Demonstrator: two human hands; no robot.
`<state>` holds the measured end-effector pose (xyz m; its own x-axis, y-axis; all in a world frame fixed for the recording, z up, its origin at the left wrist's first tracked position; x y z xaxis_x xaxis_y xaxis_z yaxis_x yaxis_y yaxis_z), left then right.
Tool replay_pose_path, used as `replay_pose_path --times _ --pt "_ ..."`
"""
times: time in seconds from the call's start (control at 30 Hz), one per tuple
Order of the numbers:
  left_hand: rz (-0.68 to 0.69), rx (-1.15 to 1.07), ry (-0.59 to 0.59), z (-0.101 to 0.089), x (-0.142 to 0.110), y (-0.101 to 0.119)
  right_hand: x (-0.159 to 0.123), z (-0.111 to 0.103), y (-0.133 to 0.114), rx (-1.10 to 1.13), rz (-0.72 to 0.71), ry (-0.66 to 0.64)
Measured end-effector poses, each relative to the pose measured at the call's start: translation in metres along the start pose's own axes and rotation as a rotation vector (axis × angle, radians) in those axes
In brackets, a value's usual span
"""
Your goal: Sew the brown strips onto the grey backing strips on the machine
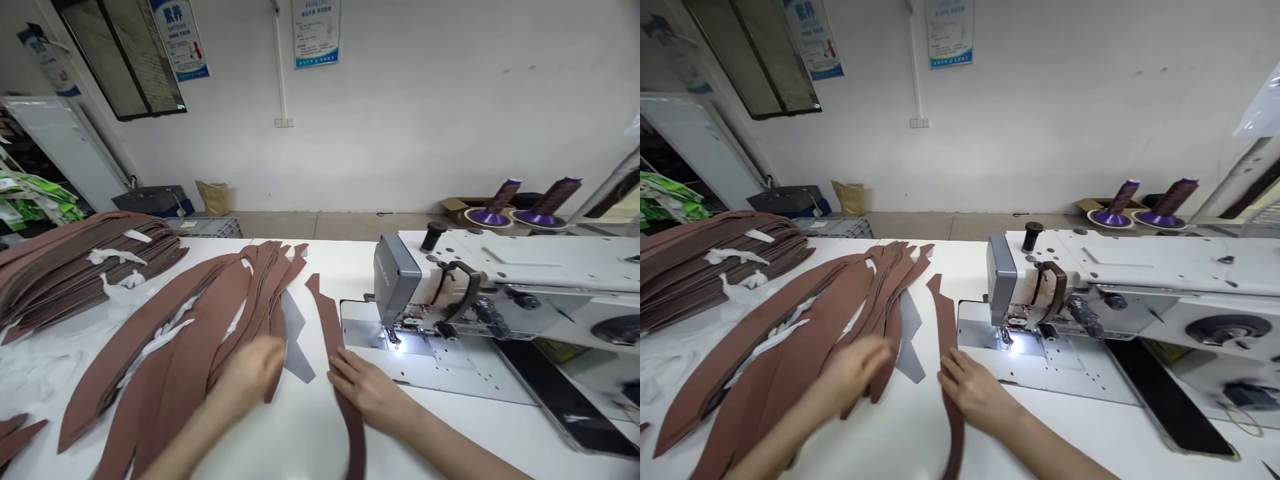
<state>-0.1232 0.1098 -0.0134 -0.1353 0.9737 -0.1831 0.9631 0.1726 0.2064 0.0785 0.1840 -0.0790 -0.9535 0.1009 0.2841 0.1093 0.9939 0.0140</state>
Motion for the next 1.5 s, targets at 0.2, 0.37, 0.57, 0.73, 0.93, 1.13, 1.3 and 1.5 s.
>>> replay_pose_path --times 0.2,0.37,0.57,0.73,0.93,1.13,1.3,1.5 --pt "-0.432 0.476 0.332 -0.028 0.041 -0.129 -0.046 -0.016 -0.004 -0.013 0.032 0.050" --pt "-0.413 0.475 0.358 -0.012 0.049 -0.123 -0.066 -0.018 -0.014 -0.016 0.087 0.133" --pt "-0.557 0.358 0.380 -0.046 0.054 -0.124 -0.064 -0.019 -0.014 0.012 0.121 0.178" --pt "-0.353 0.222 0.364 -0.054 0.062 -0.041 -0.062 -0.019 -0.016 -0.002 0.118 0.229" --pt "0.247 0.341 -0.351 0.066 0.041 0.122 -0.062 -0.016 -0.027 -0.193 0.083 0.182" --pt "0.364 0.356 -0.297 0.075 0.047 0.168 -0.068 -0.024 -0.039 -0.220 0.073 0.244" --pt "0.224 0.394 -0.226 0.070 0.074 0.180 -0.070 -0.025 -0.047 -0.292 0.079 0.258" --pt "0.225 0.282 -0.405 0.070 0.092 0.176 -0.084 -0.036 -0.056 -0.301 0.052 0.238"
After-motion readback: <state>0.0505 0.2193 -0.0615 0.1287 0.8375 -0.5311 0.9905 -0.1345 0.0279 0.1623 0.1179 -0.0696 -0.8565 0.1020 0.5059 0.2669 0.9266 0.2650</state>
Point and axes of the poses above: each hand's wrist, its own x-axis towards the middle knuckle, its own z-axis out of the palm, y = z × x, the point moved 6 cm from there along x, towards the middle knuckle
